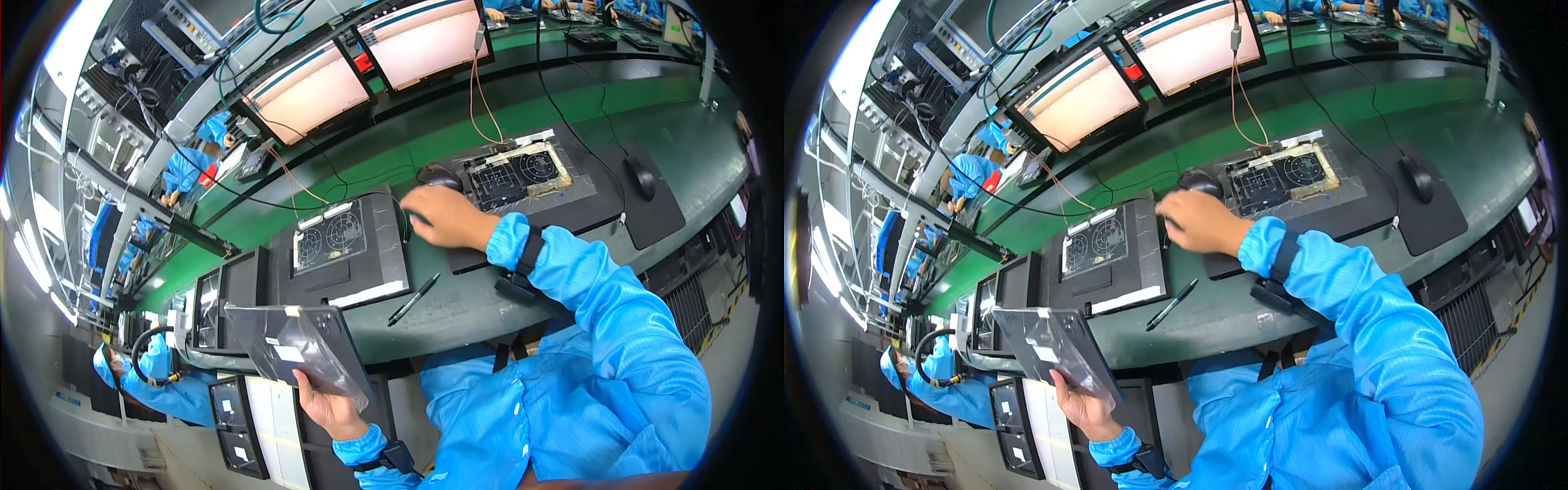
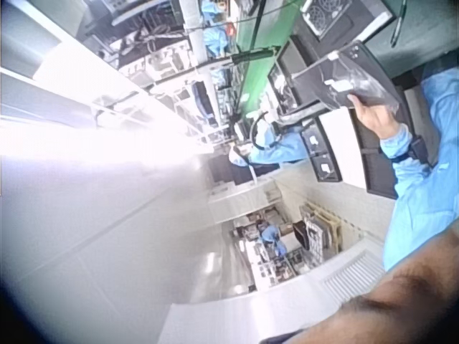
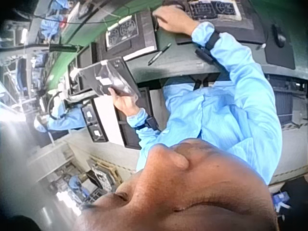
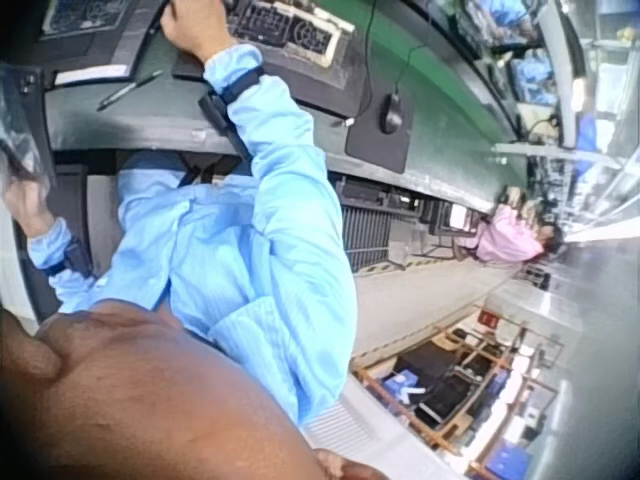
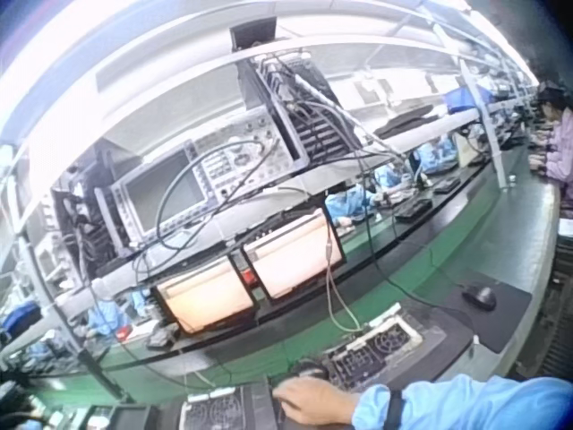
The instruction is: Assembling, checking, and labeling tablet or screen components on a factory line.
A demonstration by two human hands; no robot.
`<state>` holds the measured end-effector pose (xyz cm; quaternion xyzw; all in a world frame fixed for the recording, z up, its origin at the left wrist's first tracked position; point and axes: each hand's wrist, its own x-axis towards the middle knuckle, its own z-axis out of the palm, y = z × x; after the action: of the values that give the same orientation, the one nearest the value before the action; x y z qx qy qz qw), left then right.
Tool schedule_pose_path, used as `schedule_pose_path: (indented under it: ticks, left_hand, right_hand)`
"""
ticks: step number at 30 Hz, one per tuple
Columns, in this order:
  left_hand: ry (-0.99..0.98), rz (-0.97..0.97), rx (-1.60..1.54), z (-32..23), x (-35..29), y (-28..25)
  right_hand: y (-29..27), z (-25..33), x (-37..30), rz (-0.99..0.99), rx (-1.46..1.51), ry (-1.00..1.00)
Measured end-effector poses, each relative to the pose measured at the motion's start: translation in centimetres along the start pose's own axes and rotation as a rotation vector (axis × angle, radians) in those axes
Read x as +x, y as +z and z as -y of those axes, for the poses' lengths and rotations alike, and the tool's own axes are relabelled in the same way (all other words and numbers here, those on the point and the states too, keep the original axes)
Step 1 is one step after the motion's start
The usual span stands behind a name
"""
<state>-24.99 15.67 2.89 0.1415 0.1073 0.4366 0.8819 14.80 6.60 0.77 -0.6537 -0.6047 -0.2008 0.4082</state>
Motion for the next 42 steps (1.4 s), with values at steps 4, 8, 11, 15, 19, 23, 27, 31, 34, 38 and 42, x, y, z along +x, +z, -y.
schedule_pose_path:
  ticks: [4, 8, 11, 15, 19, 23, 27, 31, 34, 38, 42]
  left_hand:
    - [-0.061, 0.035, 0.006, -0.4, 0.1, -1.1]
    - [-0.053, -0.029, -0.095, 0.7, 0.4, -1.2]
    - [-0.117, 0.039, -0.198, 0.7, 0.6, -2.0]
    - [-0.055, 0.086, -0.201, 0.4, -0.1, -0.3]
    - [-0.202, 0.172, -0.575, 0.7, 0.9, 0.7]
    - [-0.306, 0.204, -1.067, 4.6, 0.8, 3.3]
    - [-0.486, 0.373, -1.203, 9.9, -1.5, 6.0]
    - [-0.773, 0.564, -1.365, 13.6, -4.4, 8.2]
    - [-1.059, 0.583, -1.032, 13.0, -4.4, 8.1]
    - [-1.475, -0.356, -2.468, 10.3, -4.5, 8.8]
    - [-1.459, -0.493, -3.383, 3.8, -7.3, 2.2]
  right_hand:
    - [1.0, 1.5, -1.2, 0.338, -0.029, -0.139]
    - [2.2, 1.3, -2.2, 0.468, -0.176, -0.136]
    - [0.5, 1.8, -0.5, 0.641, -0.245, -0.051]
    - [0.4, 2.6, -0.3, 0.465, -0.271, -0.257]
    - [-1.8, 10.2, 0.9, 0.333, 0.437, 0.043]
    - [-3.8, 15.0, 2.8, 0.418, 0.702, 0.197]
    - [-2.8, 14.1, 4.6, 0.361, 0.967, 0.257]
    - [-0.4, 12.6, 5.0, 0.504, 1.348, 0.179]
    - [-5.9, 12.4, 6.7, 0.829, 1.277, 0.225]
    - [-8.1, 11.2, 5.3, 0.749, 1.24, 0.327]
    - [-9.2, 10.9, 4.9, 0.673, 1.062, 0.416]
